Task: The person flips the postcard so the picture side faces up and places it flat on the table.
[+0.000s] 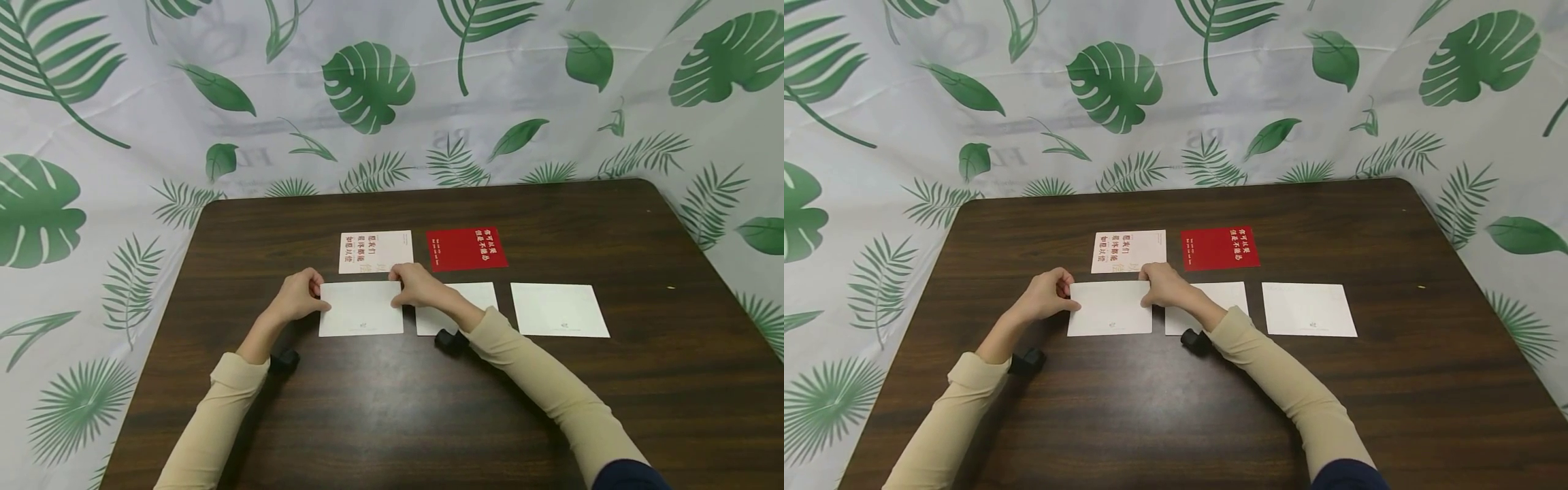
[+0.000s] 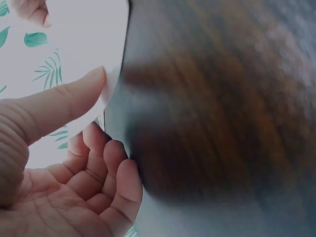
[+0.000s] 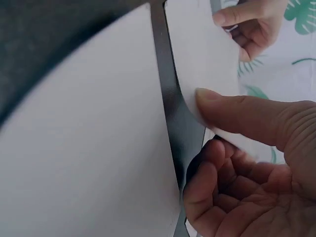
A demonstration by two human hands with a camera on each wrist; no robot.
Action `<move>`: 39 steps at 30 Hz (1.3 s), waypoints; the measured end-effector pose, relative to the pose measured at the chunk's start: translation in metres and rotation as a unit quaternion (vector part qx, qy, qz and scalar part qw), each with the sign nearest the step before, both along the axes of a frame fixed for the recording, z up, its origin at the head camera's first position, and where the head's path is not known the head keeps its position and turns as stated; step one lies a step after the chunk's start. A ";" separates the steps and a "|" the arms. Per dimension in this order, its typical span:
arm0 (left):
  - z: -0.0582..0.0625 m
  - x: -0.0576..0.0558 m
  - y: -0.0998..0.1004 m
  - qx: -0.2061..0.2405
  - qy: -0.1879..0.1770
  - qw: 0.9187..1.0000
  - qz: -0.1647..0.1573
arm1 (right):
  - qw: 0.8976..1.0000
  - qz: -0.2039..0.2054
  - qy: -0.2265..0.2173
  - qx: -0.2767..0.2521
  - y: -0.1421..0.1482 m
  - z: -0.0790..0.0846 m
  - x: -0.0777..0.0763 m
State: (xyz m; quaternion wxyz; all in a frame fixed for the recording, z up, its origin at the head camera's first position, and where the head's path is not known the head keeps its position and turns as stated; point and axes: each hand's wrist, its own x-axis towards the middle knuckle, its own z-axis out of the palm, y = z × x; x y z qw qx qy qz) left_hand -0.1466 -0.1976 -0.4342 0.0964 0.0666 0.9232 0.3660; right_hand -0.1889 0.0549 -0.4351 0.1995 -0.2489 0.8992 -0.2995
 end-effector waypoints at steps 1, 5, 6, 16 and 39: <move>0.000 0.000 -0.001 0.003 -0.003 1.000 -0.001 | 1.000 0.003 -0.001 -0.007 0.002 0.000 0.000; 0.002 0.001 -0.005 0.021 -0.025 0.999 0.000 | 0.999 0.004 -0.001 -0.036 0.007 -0.001 0.001; 0.002 0.002 -0.006 0.025 -0.031 0.999 0.001 | 0.999 0.002 -0.005 -0.044 0.008 -0.002 0.001; 0.014 0.009 -0.017 0.142 -0.063 0.988 -0.007 | 0.990 0.005 -0.024 -0.139 0.015 0.004 0.007; 0.014 0.029 -0.050 0.205 -0.049 0.976 -0.044 | 0.975 0.010 -0.022 -0.220 0.020 0.008 0.018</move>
